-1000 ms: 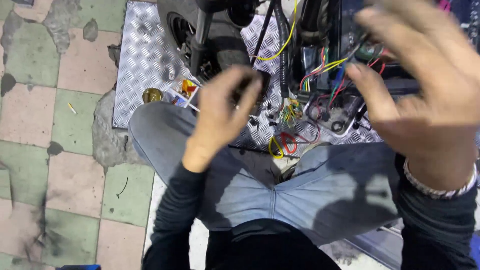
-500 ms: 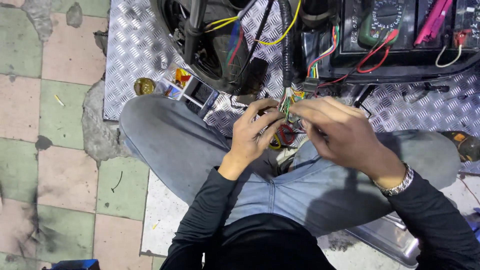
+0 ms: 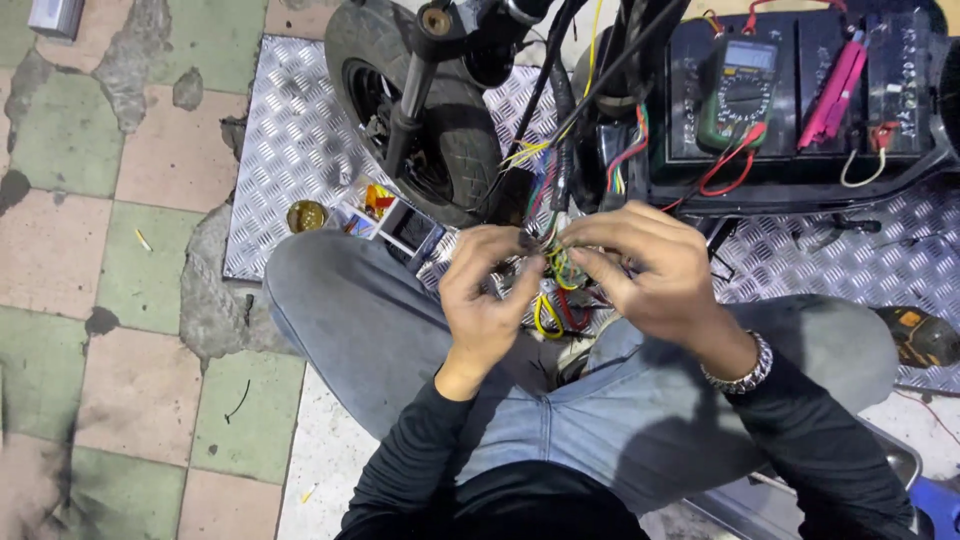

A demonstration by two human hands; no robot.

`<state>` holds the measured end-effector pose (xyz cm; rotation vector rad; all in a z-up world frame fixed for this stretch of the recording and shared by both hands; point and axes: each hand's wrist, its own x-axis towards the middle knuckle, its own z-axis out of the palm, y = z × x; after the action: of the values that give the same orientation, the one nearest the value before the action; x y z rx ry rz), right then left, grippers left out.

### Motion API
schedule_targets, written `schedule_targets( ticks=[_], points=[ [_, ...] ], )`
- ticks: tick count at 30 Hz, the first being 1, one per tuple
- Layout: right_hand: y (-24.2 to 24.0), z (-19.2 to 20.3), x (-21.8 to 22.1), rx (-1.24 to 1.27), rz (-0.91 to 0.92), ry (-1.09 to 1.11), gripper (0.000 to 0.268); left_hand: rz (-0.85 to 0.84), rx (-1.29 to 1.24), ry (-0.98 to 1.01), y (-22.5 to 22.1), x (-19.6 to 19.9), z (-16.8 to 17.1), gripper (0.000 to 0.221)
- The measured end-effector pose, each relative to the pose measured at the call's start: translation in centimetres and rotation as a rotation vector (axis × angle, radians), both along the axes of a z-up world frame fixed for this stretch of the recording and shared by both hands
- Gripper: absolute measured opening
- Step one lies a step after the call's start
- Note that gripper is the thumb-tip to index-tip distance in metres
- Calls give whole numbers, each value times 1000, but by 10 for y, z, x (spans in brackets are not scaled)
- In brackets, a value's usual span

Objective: Connecting and insulating electrical wires on a motorcycle using a lighter and connectors.

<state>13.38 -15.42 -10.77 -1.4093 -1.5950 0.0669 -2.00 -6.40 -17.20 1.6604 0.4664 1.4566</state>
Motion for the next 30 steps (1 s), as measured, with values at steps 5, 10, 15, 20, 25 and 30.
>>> schedule_targets(
  ticks=[5, 10, 15, 20, 25, 30],
  points=[
    [-4, -12, -12, -51, -88, 228, 9, 39, -107, 2, 4, 2, -9, 10],
    [0, -11, -16, -61, -194, 175, 13, -70, -115, -7, 4, 7, -3, 8],
    [-2, -4, -21, -42, -176, 180, 9, -163, -225, -26, 3, 9, -8, 11],
    [-2, 3, -20, -50, -141, 169, 6, -179, -311, -5, 3, 10, -9, 13],
    [-4, -4, -15, -55, -128, 185, 5, -144, -335, -16, 3, 11, -11, 13],
    [-5, -3, -13, -102, -98, 200, 5, -154, -428, 13, 6, 12, -27, 23]
  ],
)
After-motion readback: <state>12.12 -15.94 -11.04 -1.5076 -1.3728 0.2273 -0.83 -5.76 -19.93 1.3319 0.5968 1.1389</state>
